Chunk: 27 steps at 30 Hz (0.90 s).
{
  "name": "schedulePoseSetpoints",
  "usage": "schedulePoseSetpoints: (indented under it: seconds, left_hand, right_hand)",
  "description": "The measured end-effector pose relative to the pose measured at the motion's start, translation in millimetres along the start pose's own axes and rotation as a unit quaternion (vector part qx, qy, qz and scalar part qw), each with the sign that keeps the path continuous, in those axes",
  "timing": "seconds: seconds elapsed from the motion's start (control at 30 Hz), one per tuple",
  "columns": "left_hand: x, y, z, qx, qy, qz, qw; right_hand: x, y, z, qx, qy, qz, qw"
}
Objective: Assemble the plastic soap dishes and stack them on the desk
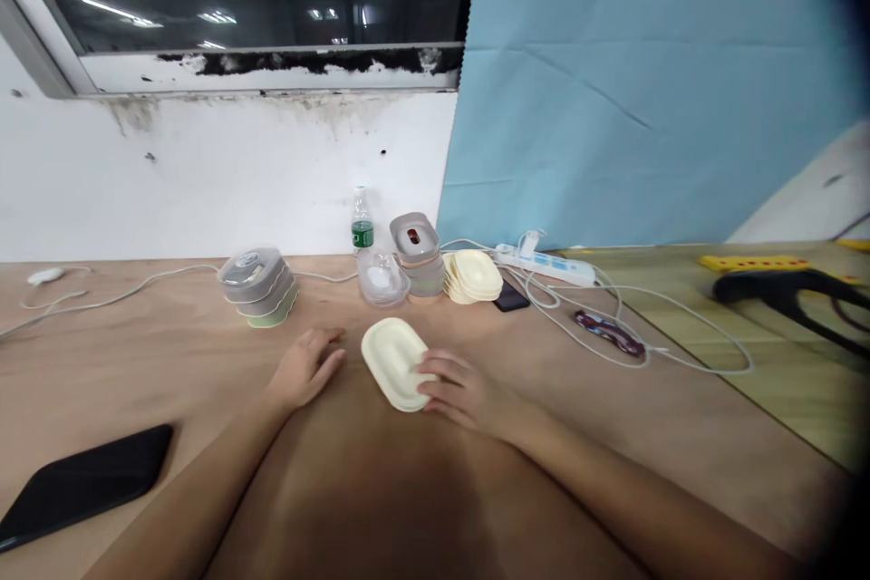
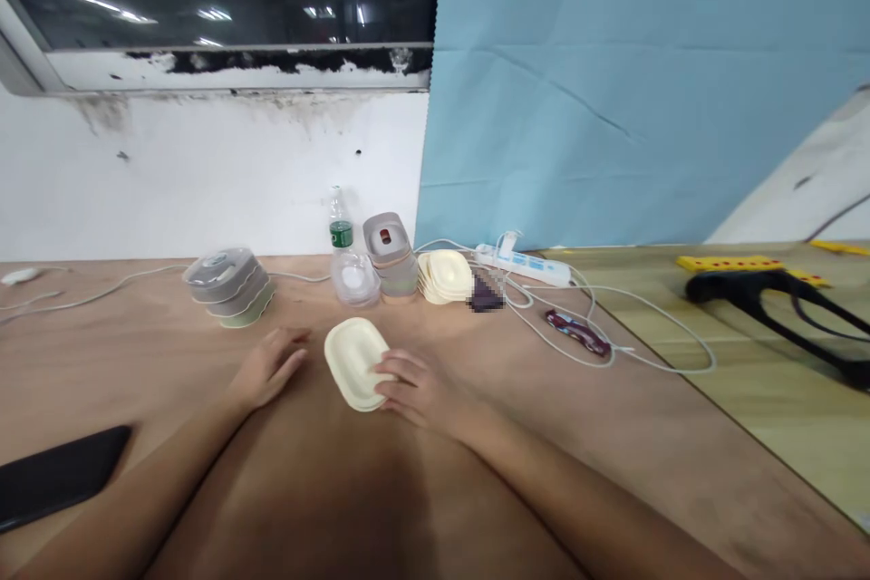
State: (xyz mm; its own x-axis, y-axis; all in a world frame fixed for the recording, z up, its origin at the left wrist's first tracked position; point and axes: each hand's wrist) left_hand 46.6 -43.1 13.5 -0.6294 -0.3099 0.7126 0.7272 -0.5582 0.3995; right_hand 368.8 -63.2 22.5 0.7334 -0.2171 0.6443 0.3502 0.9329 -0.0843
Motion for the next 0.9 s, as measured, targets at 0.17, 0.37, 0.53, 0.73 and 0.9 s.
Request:
schedulePoseSetpoints:
  seconds: [0.17, 0.37, 0.53, 0.73, 0.9]
  left_hand:
    - [-6, 16, -3, -0.035, -0.018, -0.018, 0.999]
    - [-16, 21, -5, -0.104, -0.092, 0.001, 0.99]
    - [-17, 20, -5, -0.102, -0.09, 0.013, 0.991]
    - [-18, 24, -5, -0.101, -0.075, 0.019, 0.992]
    - [-18, 25, -6, -0.103, -0.078, 0.029, 0.991]
  right_hand:
    - [-13, -4, 8, -0.021, -0.083, -0.011, 0.996]
    - [-3, 46, 55, -0.133, 0.038, -0.156, 0.978]
    - [7, 94, 102, -0.168, 0.07, -0.254, 0.95]
    - [-1, 122, 113, -0.182, 0.019, -0.248, 0.951]
    - [3, 102, 119, -0.163, 0.158, -0.179, 0.957]
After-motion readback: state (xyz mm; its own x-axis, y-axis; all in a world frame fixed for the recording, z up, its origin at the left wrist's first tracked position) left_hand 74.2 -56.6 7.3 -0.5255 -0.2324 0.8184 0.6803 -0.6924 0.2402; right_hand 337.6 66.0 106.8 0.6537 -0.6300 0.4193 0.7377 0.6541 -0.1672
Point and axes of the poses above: each hand's wrist, its own z-axis towards the middle knuckle, its own x-axis out of the back of the hand, y = z × x, and after that the axes turned 12 degrees about y, right-handed
